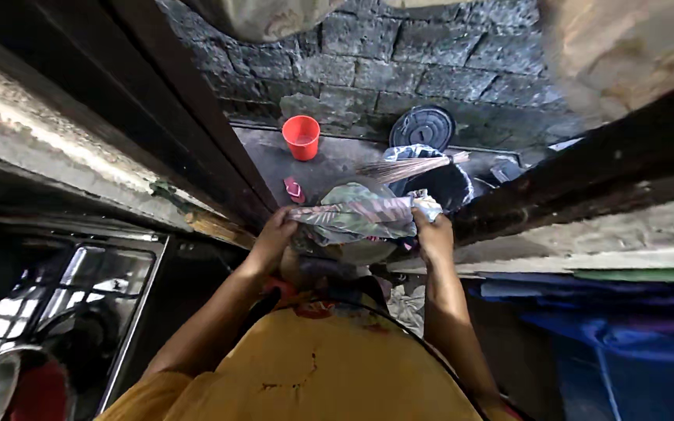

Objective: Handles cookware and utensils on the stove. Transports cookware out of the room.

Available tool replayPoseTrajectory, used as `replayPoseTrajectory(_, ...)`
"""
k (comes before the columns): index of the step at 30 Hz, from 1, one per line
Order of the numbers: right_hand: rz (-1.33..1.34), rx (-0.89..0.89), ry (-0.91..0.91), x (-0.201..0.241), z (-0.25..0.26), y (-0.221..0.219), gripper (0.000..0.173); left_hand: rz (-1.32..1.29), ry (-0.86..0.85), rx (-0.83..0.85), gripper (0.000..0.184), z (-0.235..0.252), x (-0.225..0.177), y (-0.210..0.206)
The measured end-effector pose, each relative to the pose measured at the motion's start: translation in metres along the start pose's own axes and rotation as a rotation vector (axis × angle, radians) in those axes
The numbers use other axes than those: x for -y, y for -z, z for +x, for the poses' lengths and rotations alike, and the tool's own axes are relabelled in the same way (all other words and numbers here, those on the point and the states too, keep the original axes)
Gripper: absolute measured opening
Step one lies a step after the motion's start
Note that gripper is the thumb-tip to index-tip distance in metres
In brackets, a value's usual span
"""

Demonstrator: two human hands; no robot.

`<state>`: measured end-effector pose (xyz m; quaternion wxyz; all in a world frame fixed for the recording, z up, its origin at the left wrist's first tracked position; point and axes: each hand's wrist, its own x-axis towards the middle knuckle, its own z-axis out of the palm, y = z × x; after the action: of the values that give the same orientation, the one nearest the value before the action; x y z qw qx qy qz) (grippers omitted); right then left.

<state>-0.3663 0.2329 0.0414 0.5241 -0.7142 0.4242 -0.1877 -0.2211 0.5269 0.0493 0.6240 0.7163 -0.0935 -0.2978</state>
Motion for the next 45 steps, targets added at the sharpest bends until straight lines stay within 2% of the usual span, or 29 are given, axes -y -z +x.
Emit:
replayPoseTrajectory(5,0.037,0.019,0.062,0.031,0.075,-0.019,0.028,-0.081,-0.014,-0.081,0.036,0.059,-0.03,-0.009)
replayPoseTrajectory(10,0.076,0.162,0.108,0.061,0.142,-0.03,0.029,-0.128,-0.047,-0.192,0.033,0.088,-0.052,-0.026)
replayPoseTrajectory(13,0.029,0.211,0.155,0.069,0.178,-0.033,0.037,-0.163,-0.046,-0.23,0.032,0.105,-0.062,-0.035)
replayPoseTrajectory(16,0.023,0.23,0.17,0.071,0.204,-0.032,0.035,-0.181,-0.025,-0.266,0.033,0.125,-0.067,-0.045)
replayPoseTrajectory(21,0.033,0.171,0.132,0.072,0.226,-0.017,0.031,-0.167,-0.013,-0.221,0.033,0.151,-0.083,-0.066)
replayPoseTrajectory(26,0.029,0.067,0.191,0.063,0.233,0.001,0.024,-0.129,0.039,-0.135,0.032,0.176,-0.098,-0.081)
replayPoseTrajectory(32,-0.113,-0.061,0.09,0.075,0.235,0.01,0.033,-0.086,0.057,-0.08,0.034,0.214,-0.111,-0.089)
replayPoseTrajectory(39,-0.109,-0.105,0.106,0.079,0.261,-0.009,0.03,-0.099,0.057,-0.057,0.035,0.252,-0.103,-0.083)
replayPoseTrajectory(43,-0.104,-0.04,0.078,0.097,0.295,-0.038,0.035,-0.164,0.072,-0.047,0.036,0.265,-0.106,-0.068)
replayPoseTrajectory(45,-0.086,0.013,0.124,0.105,0.317,-0.061,0.037,-0.219,0.051,-0.065,0.035,0.281,-0.102,-0.054)
